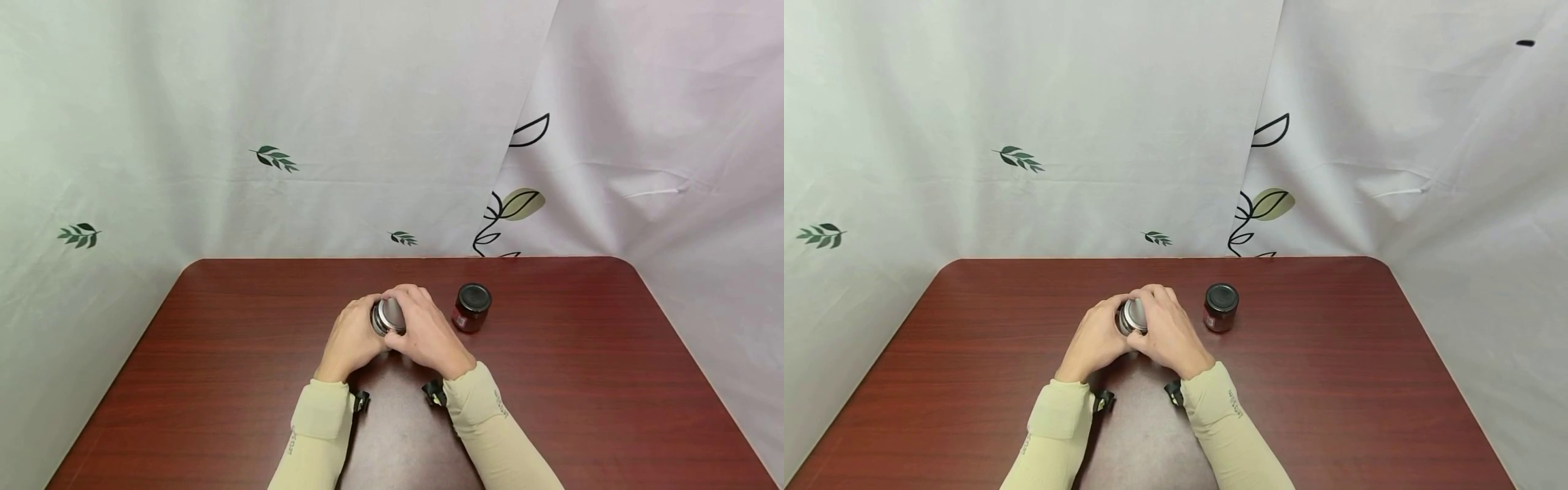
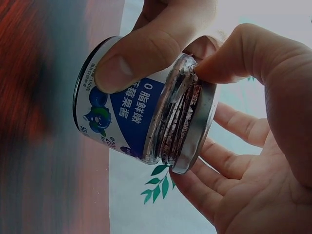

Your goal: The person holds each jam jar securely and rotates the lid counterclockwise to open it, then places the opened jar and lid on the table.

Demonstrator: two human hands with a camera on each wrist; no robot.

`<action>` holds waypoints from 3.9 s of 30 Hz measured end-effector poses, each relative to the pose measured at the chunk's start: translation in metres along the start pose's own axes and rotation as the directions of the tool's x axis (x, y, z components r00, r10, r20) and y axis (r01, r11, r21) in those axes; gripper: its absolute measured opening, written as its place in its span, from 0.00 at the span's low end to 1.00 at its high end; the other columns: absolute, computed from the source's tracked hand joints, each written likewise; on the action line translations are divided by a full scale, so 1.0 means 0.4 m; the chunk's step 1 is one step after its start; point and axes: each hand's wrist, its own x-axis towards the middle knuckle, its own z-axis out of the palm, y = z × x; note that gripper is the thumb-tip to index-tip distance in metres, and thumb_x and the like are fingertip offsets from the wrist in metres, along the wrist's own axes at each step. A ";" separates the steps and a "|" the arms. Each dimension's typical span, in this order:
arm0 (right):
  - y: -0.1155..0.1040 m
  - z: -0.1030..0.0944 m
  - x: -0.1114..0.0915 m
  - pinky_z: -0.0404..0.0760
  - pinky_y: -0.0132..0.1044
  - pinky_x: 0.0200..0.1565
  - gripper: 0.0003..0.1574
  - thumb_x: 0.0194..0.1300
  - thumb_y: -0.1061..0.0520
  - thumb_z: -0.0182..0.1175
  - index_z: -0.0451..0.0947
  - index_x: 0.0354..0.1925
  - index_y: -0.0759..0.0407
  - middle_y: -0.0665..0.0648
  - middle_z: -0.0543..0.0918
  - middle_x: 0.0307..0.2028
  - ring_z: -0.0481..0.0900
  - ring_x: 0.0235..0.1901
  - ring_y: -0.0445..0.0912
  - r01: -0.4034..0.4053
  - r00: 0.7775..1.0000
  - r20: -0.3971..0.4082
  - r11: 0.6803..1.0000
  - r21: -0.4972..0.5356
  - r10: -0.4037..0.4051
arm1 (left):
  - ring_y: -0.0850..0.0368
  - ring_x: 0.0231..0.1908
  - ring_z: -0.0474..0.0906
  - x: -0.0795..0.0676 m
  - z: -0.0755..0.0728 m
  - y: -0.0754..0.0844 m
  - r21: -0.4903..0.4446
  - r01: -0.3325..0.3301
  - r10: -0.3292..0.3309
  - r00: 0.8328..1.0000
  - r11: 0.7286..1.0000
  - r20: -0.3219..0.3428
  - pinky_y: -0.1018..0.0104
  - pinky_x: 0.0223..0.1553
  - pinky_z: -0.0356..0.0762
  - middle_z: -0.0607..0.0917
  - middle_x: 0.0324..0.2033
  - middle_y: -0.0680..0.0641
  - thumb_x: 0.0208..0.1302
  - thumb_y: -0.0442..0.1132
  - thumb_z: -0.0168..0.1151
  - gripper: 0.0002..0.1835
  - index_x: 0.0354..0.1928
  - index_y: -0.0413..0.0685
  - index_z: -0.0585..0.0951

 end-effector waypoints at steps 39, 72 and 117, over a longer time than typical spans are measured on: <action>-0.002 0.000 0.002 0.78 0.44 0.50 0.36 0.50 0.60 0.67 0.74 0.60 0.56 0.58 0.74 0.58 0.72 0.55 0.52 0.012 0.998 -0.055 1.000 0.024 -0.010 | 0.45 0.48 0.81 0.003 0.002 -0.011 -0.039 0.004 -0.004 1.000 0.999 0.000 0.51 0.52 0.77 0.85 0.47 0.42 0.42 0.40 0.78 0.37 0.58 0.37 0.79; 0.001 -0.008 0.004 0.80 0.45 0.48 0.37 0.53 0.59 0.66 0.76 0.64 0.50 0.55 0.72 0.58 0.74 0.55 0.49 0.018 0.990 -0.143 0.996 0.083 -0.006 | 0.50 0.44 0.81 0.000 -0.008 -0.012 -0.096 0.105 -0.105 0.994 0.990 0.011 0.55 0.49 0.79 0.83 0.47 0.44 0.40 0.37 0.77 0.37 0.57 0.38 0.77; 0.018 -0.017 0.003 0.72 0.49 0.61 0.37 0.58 0.57 0.67 0.71 0.66 0.53 0.55 0.72 0.64 0.70 0.64 0.49 -0.028 0.988 -0.148 0.996 0.087 0.041 | 0.48 0.45 0.81 0.002 -0.028 -0.021 -0.120 0.160 -0.163 0.986 0.980 -0.019 0.54 0.49 0.78 0.84 0.45 0.44 0.40 0.41 0.80 0.38 0.57 0.39 0.76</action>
